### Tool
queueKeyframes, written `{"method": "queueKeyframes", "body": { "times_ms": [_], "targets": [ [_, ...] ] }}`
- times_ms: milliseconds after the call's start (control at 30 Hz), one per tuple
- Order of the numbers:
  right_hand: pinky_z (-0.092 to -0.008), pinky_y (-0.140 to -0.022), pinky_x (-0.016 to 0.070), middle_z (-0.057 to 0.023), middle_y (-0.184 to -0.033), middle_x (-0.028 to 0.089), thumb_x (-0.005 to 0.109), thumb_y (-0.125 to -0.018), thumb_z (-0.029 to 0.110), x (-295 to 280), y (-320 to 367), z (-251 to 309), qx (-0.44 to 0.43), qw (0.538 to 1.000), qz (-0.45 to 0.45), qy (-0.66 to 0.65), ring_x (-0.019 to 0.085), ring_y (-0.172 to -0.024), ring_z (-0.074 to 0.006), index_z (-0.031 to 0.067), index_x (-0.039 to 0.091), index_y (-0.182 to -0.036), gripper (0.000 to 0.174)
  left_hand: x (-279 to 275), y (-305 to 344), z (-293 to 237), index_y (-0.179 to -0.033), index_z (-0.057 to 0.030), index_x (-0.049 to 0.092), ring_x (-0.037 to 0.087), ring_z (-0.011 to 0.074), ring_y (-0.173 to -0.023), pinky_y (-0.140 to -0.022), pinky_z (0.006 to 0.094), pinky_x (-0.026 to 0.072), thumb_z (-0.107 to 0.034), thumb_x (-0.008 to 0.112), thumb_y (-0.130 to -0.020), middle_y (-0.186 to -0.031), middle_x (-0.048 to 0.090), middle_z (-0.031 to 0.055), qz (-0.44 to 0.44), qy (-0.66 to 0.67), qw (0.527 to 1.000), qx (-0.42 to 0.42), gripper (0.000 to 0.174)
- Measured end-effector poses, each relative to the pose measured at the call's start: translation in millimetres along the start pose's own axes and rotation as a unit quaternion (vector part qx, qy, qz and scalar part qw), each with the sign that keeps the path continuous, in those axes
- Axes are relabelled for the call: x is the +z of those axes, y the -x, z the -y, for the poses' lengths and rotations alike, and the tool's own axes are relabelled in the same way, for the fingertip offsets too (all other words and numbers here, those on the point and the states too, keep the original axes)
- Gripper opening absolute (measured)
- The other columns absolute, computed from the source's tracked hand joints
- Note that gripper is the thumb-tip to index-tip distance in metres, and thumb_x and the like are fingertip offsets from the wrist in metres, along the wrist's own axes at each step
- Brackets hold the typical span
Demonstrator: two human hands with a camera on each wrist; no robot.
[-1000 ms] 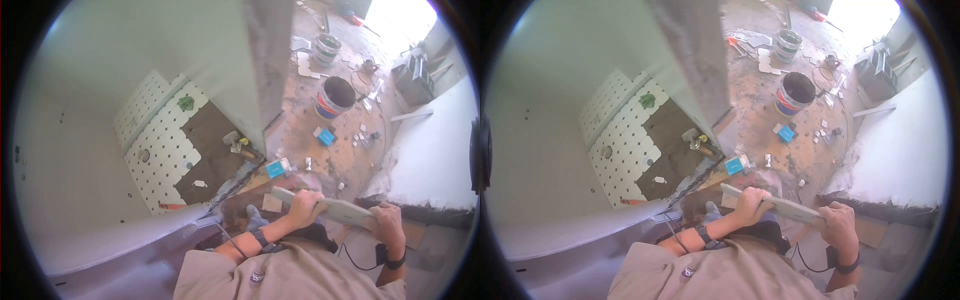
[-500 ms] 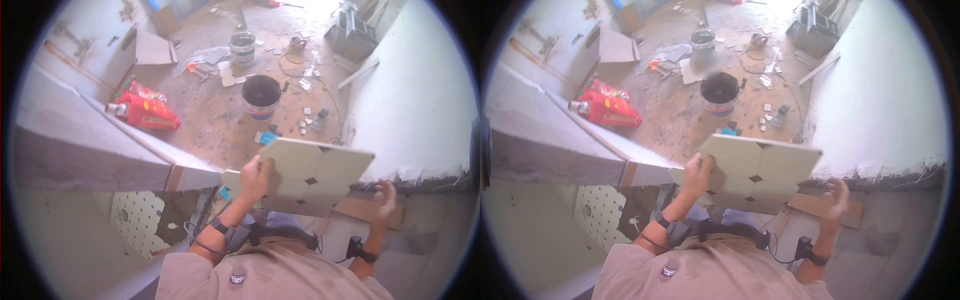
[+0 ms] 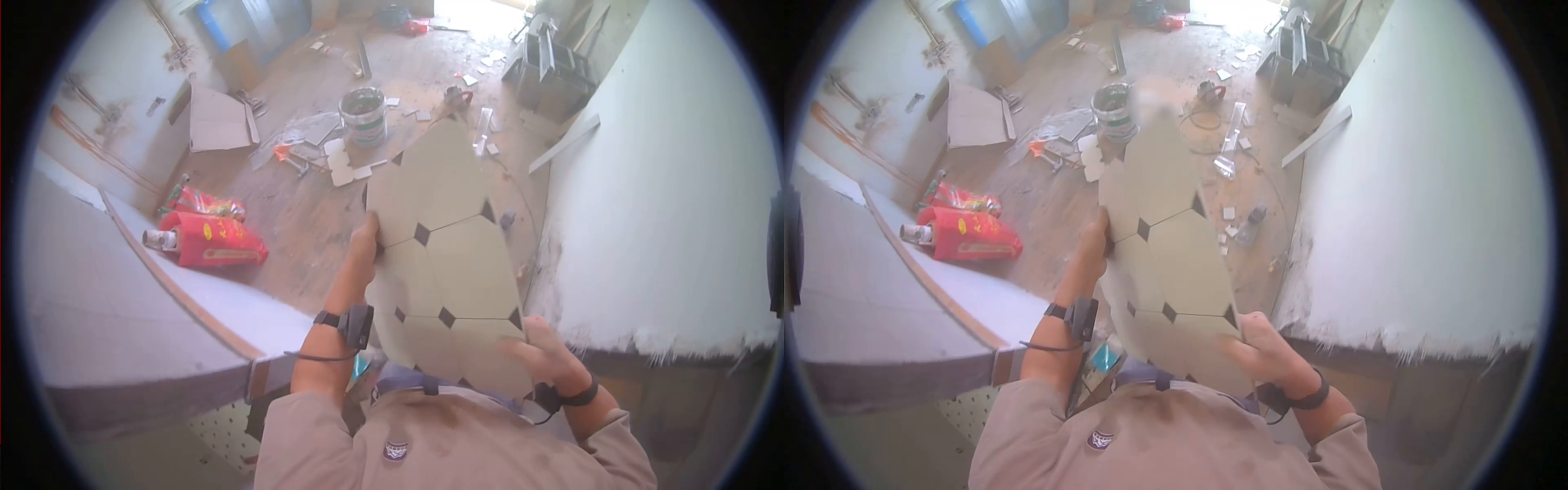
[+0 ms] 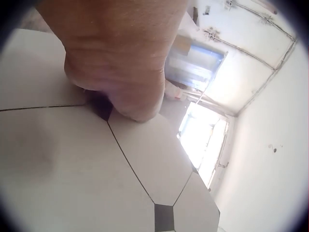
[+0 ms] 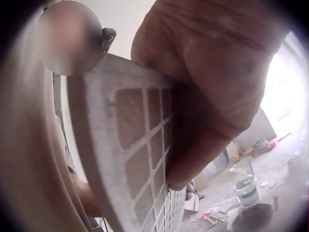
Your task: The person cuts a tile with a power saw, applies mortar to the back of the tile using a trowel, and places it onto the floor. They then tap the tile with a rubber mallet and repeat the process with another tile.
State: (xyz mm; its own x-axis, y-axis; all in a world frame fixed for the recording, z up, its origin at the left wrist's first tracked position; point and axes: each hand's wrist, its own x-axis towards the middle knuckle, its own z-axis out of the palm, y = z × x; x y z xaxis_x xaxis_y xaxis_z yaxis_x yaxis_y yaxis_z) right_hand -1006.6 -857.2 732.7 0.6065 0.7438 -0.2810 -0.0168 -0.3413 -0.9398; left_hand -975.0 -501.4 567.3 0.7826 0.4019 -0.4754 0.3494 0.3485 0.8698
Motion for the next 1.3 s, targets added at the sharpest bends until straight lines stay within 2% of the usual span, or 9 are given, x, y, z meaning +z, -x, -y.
{"method": "queueKeyframes", "body": {
  "times_ms": [167, 300, 500, 667, 767, 867, 933, 1100, 1300],
  "targets": [
    [-0.031, -0.072, 0.051, -0.0083, -0.088, 0.07, 0.055, -0.09, 0.01, -29.9, -174.0, -13.3, 0.036, 0.997, 0.029, -0.066, 0.06, -0.08, -0.0121, -0.007, 0.065, -0.111, 0.028, -44.2, -77.5, 34.0, -0.146, 0.0048, 0.043, 0.061, 0.0285, -0.118, -0.097, 0.0362, 0.0478, -0.039, 0.064, -0.094, -0.131, 0.062, 0.0173, -0.013, -0.262, 0.958, 0.111, 0.07],
    [-0.0319, -0.073, 0.0516, -0.0097, -0.094, 0.069, 0.056, -0.088, 0.011, -25.4, -269.3, -7.5, 0.191, 0.969, 0.031, -0.154, 0.064, -0.084, -0.0165, -0.0096, 0.067, -0.105, 0.029, -61.1, 7.9, 48.1, -0.154, 0.0011, 0.032, 0.05, 0.0376, -0.135, -0.111, 0.0431, 0.0411, -0.039, 0.081, -0.078, -0.148, 0.048, 0.0272, 0.21, -0.375, 0.896, 0.116, 0.098],
    [-0.0365, -0.077, 0.0556, -0.0153, -0.101, 0.071, 0.054, -0.092, 0.017, -35.3, -394.2, -19.7, 0.226, 0.943, 0.06, -0.237, 0.07, -0.089, -0.0259, -0.0091, 0.063, -0.117, 0.037, -27.4, -19.1, 39.7, -0.142, 0.0002, 0.05, 0.064, 0.0441, -0.112, -0.095, 0.0477, 0.0525, -0.027, 0.076, -0.083, -0.122, 0.065, 0.0273, -0.038, -0.541, 0.819, 0.19, 0.07],
    [-0.045, -0.086, 0.0593, -0.0153, -0.104, 0.072, 0.049, -0.103, 0.038, -61.8, -538.8, 20.7, 0.216, 0.853, 0.263, -0.395, 0.072, -0.095, -0.0298, -0.0007, 0.062, -0.123, 0.045, -41.0, -73.0, -53.3, -0.119, 0.0057, 0.065, 0.072, 0.037, -0.086, -0.076, 0.0404, 0.056, -0.019, 0.069, -0.088, -0.093, 0.073, 0.0237, -0.147, -0.355, 0.923, 0.014, 0.039],
    [-0.0388, -0.082, 0.0593, -0.0152, -0.1, 0.073, 0.048, -0.104, 0.042, -78.4, -619.0, -1.0, 0.107, 0.963, 0.192, -0.156, 0.073, -0.091, -0.0286, -0.0013, 0.065, -0.118, 0.048, -66.5, -108.9, -35.3, -0.113, 0.0091, 0.067, 0.071, 0.0275, -0.08, -0.072, 0.0369, 0.0547, -0.016, 0.069, -0.088, -0.09, 0.074, 0.0181, -0.245, -0.148, 0.955, -0.076, 0.035],
    [-0.0406, -0.077, 0.0583, -0.0186, -0.097, 0.074, 0.056, -0.099, 0.042, -100.2, -705.4, -116.2, 0.037, 0.978, 0.168, 0.117, 0.073, -0.085, -0.0312, -0.0062, 0.066, -0.107, 0.05, -76.6, -138.2, -8.7, -0.116, 0.0088, 0.065, 0.069, 0.0234, -0.083, -0.075, 0.0355, 0.0548, -0.008, 0.068, -0.085, -0.099, 0.071, 0.0128, -0.337, 0.059, 0.934, -0.102, 0.036],
    [-0.0452, -0.084, 0.0558, -0.0184, -0.101, 0.074, 0.058, -0.094, 0.042, -113.5, -727.4, -187.2, 0.013, 0.877, 0.208, 0.433, 0.071, -0.095, -0.0374, -0.0056, 0.066, -0.109, 0.051, -65.6, -136.2, 22.6, -0.119, 0.0083, 0.063, 0.069, 0.0231, -0.087, -0.079, 0.0356, 0.0548, -0.003, 0.067, -0.084, -0.106, 0.07, 0.0119, -0.393, 0.133, 0.901, -0.126, 0.038],
    [-0.0478, -0.089, 0.0534, -0.013, -0.121, 0.07, 0.061, -0.091, 0.039, -125.6, -720.9, -307.2, -0.024, 0.69, 0.257, 0.676, 0.069, -0.106, -0.0363, 0.0057, 0.069, -0.115, 0.042, 5.9, -138.5, 95.4, -0.124, 0.0092, 0.059, 0.066, 0.0239, -0.101, -0.09, 0.0378, 0.0515, 0.0, 0.067, -0.082, -0.116, 0.067, 0.0138, -0.515, 0.209, 0.827, -0.084, 0.043],
    [-0.0404, -0.079, 0.0573, -0.0172, -0.123, 0.067, 0.063, -0.09, 0.019, -89.8, -732.6, -390.4, 0.019, 0.547, 0.409, 0.73, 0.07, -0.104, -0.0318, 0.0036, 0.063, -0.122, 0.036, 26.1, -134.3, 144.0, -0.13, 0.0099, 0.054, 0.063, 0.0217, -0.107, -0.095, 0.0347, 0.0482, -0.003, 0.068, -0.084, -0.122, 0.064, 0.0134, -0.53, 0.294, 0.779, -0.161, 0.05]
  ]
}}
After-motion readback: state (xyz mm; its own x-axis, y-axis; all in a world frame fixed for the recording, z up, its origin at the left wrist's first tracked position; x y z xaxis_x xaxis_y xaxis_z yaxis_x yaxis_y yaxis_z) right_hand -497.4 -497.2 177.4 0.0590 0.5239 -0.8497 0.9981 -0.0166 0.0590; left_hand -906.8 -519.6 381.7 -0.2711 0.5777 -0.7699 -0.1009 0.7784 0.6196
